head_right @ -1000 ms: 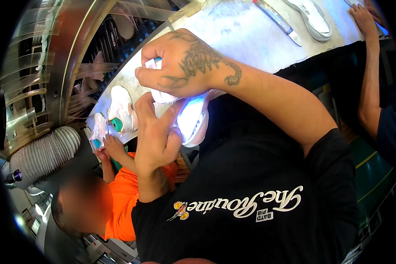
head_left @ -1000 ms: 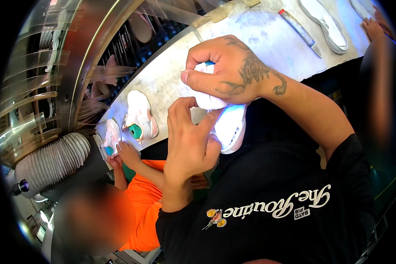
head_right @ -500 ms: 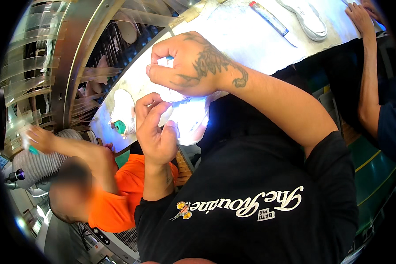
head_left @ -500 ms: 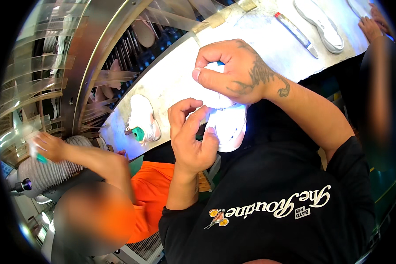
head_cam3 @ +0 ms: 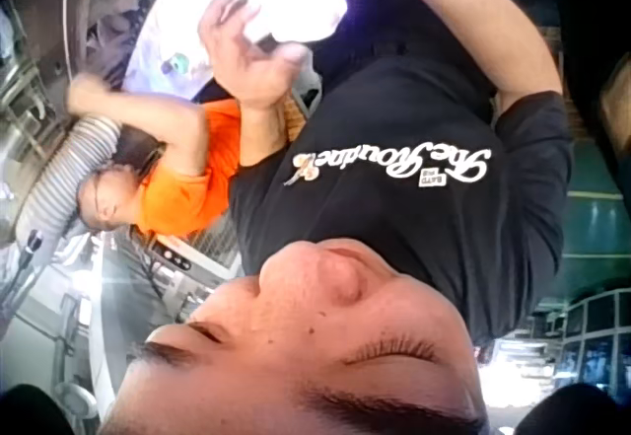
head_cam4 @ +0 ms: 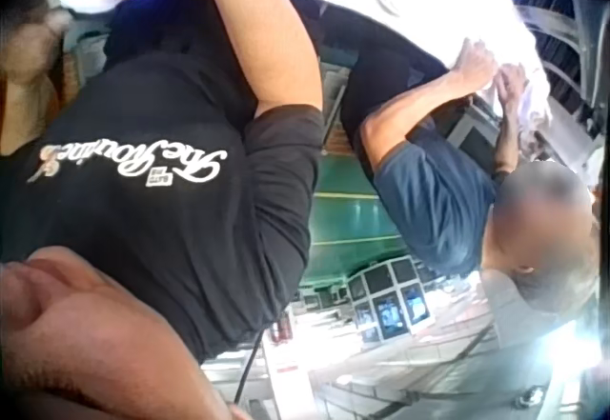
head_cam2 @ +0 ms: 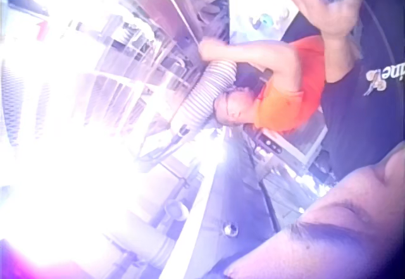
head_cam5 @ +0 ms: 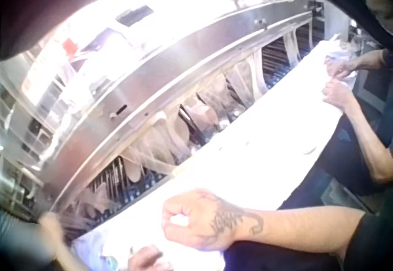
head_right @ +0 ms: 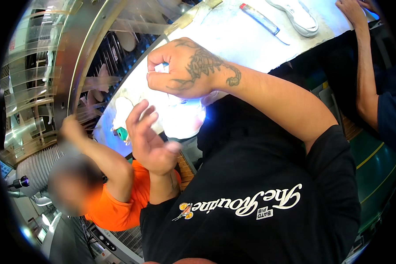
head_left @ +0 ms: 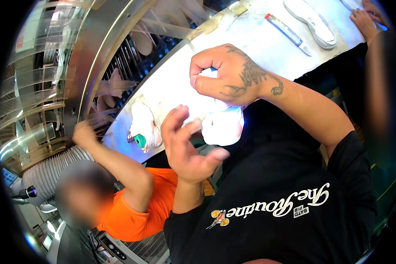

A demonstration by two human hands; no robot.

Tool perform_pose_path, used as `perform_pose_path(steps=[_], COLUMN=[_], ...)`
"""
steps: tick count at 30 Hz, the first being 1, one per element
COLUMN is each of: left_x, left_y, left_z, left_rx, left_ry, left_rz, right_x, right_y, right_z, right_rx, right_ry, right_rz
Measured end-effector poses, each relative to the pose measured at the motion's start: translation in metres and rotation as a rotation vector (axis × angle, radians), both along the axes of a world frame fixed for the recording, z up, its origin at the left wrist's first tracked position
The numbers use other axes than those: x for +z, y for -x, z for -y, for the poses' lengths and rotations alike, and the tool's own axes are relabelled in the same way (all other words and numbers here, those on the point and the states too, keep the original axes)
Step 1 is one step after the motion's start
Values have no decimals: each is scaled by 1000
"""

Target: The person assembles white sneakers by hand in a factory setting. They insert white foam insoles into the shoe uppers and then press teal-colored heel inserts into the heel cups. The person handles the shoes one at a time, rotating them to access different areas, and places the finished shoes on a nearby surface.

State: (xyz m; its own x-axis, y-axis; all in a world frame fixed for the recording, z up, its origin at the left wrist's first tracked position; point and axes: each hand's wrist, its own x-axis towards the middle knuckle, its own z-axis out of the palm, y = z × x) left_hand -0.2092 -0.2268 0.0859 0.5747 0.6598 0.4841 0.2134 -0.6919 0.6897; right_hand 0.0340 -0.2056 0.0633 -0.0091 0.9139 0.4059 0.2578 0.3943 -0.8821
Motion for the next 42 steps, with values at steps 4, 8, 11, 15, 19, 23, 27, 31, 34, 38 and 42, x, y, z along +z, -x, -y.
perform_pose_path(steps=[4, 8, 11, 15, 19, 23, 27, 31, 34, 38, 42], left_x=[-23, -34, -39, -41, -36, -40, -37, -34, -35, -36, -32], left_y=[-13, -14, -12, -15, -25, -33, -33, -31, -31, -31, -30], left_z=[-28, -45, -60, -69, -75, -69, -63, -50, -42, -39, -26], left_rx=[-146, -170, -150, -176, -235, -261, -237, -246, -275, -334, -291], left_ry=[-350, -76, -149, -178, -189, -73, -44, 75, 189, 267, 312], left_rz=[-72, 76, 85, 110, 136, 198, 183, 212, 254, 281, 289], right_x=[5, -12, -20, -20, -20, -9, -1, 1, 3, 5, 1], right_y=[-4, -5, -16, 11, 9, 3, -3, -1, 2, 0, 0], right_z=[-5, 2, 39, 67, 59, 62, 66, 67, 70, 80, 79], right_rx=[126, -76, -83, -127, -189, -84, -60, -91, -123, -64, -104], right_ry=[77, -205, -294, -284, -367, -241, -198, -247, -262, -154, -260], right_rz=[-62, -167, 37, 113, 198, 154, 153, 172, 189, 189, 194])
